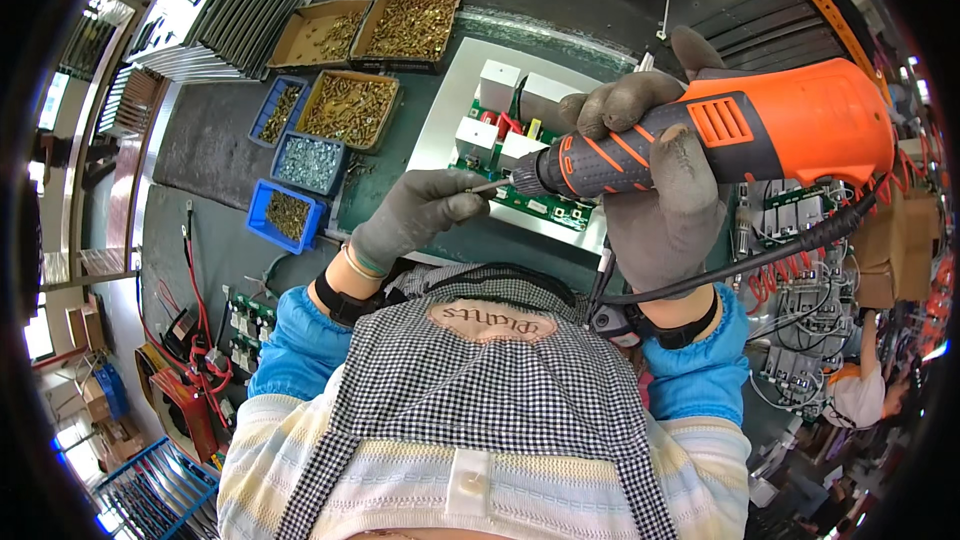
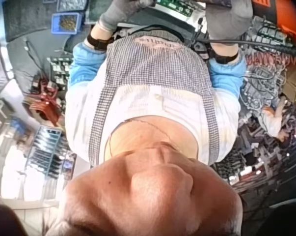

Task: Assembling electronic components onto PCBs and into metal housings using power screwdrivers.

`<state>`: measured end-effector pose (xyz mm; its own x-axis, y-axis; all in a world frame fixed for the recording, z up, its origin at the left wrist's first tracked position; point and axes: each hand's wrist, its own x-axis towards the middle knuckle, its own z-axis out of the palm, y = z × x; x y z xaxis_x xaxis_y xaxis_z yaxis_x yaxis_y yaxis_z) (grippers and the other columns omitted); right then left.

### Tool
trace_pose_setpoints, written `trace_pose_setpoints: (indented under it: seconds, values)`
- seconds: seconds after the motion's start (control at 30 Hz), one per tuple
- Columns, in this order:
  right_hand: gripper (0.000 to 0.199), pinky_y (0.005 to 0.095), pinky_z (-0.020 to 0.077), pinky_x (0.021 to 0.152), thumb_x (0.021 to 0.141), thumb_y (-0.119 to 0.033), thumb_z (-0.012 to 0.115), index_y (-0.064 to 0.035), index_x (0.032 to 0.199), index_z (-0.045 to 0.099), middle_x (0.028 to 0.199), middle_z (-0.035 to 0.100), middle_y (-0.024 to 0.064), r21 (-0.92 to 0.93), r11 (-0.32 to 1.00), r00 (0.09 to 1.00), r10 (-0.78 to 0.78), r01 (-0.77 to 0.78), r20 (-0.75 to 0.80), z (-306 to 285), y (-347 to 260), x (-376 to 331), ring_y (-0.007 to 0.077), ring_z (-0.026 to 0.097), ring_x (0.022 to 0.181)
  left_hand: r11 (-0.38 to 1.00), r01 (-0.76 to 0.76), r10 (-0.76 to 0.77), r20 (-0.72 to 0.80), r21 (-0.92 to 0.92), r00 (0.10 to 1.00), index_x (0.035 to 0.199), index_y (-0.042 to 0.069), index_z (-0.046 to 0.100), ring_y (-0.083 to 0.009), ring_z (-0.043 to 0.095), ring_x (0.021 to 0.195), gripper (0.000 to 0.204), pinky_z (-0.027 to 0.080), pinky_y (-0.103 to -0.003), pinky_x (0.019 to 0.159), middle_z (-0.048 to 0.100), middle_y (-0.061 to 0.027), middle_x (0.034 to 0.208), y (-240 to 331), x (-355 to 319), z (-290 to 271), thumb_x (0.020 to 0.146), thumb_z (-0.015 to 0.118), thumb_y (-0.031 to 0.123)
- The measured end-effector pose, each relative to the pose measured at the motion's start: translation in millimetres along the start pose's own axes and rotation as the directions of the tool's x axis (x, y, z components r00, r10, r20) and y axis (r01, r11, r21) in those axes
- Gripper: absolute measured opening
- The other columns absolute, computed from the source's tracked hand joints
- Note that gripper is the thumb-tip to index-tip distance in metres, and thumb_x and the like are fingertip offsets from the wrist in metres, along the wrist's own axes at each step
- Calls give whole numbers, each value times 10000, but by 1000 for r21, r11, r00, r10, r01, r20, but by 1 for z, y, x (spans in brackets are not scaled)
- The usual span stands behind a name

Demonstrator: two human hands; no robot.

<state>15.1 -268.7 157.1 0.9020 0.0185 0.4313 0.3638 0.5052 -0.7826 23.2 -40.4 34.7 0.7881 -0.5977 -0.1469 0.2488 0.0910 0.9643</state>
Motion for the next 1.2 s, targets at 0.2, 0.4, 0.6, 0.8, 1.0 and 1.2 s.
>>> trace_pose_setpoints:
  seconds: [0.2, 0.4, 0.6, 0.8, 1.0, 1.2]
  values:
    - [612, 472, 482, 925, 901, -282, 642, -90, 1407, 357, 925, 597, 75, 11, 999, 997, 37, -36, -69, -6, 0, 0, 214, 598, 885, 989, -40, 34, 49, 141, 998, 1148, -8, 659, -24, 471, 687, 327, 394, -188, 605, 584, 41, 803, -2, 5, -4, 934, 666, 239]
    - [600, 474, 475, 942, 897, -290, 640, -96, 1400, 377, 921, 588, 77, 23, 999, 992, 35, -33, -120, -11, 0, 3, 222, 593, 888, 985, 28, -35, 38, 170, 999, 1200, -29, 625, -29, 457, 669, 389, 379, -188, 582, 549, 46, 774, 12, 10, -1, 927, 674, 243]
    - [593, 506, 464, 925, 924, -272, 600, -97, 1432, 349, 949, 579, 101, -10, 977, 969, -212, 212, -125, -36, -32, 18, 246, 568, 895, 980, 80, -83, -9, -182, 996, 1322, -61, 489, -57, 495, 678, 480, 394, -180, 580, 560, -6, 854, 34, 0, -41, 931, 635, 176]
    - [632, 478, 466, 923, 846, -221, 659, -10, 1373, 380, 941, 581, 105, -399, 910, 964, -201, 117, -175, -66, -27, 3, 238, 578, 885, 687, -109, -203, -334, -718, 920, 1301, -71, 442, -250, 588, 1119, 377, 517, -315, 978, 560, -177, 1213, 15, 34, -87, 924, 451, -73]
    - [725, 426, 533, 809, 782, -47, 683, 29, 1406, 322, 848, 609, 97, -440, 895, 931, -215, 67, -295, -85, -2, -10, 207, 615, 788, 579, -2, -249, -179, -815, 952, 1259, -68, 425, -306, 593, 1154, 296, 554, -314, 976, 538, -224, 1248, 1, 79, -93, 964, 399, -70]
    - [440, 429, 498, 849, 796, -191, 699, -1, 1140, 502, 849, 591, 70, -517, 853, 911, -152, -75, -383, -85, -1, -13, 213, 607, 818, 613, 66, -273, -133, -788, 953, 1267, -52, 397, -301, 598, 1150, 280, 541, -328, 995, 551, -227, 1235, 8, 101, -92, 989, 383, -31]
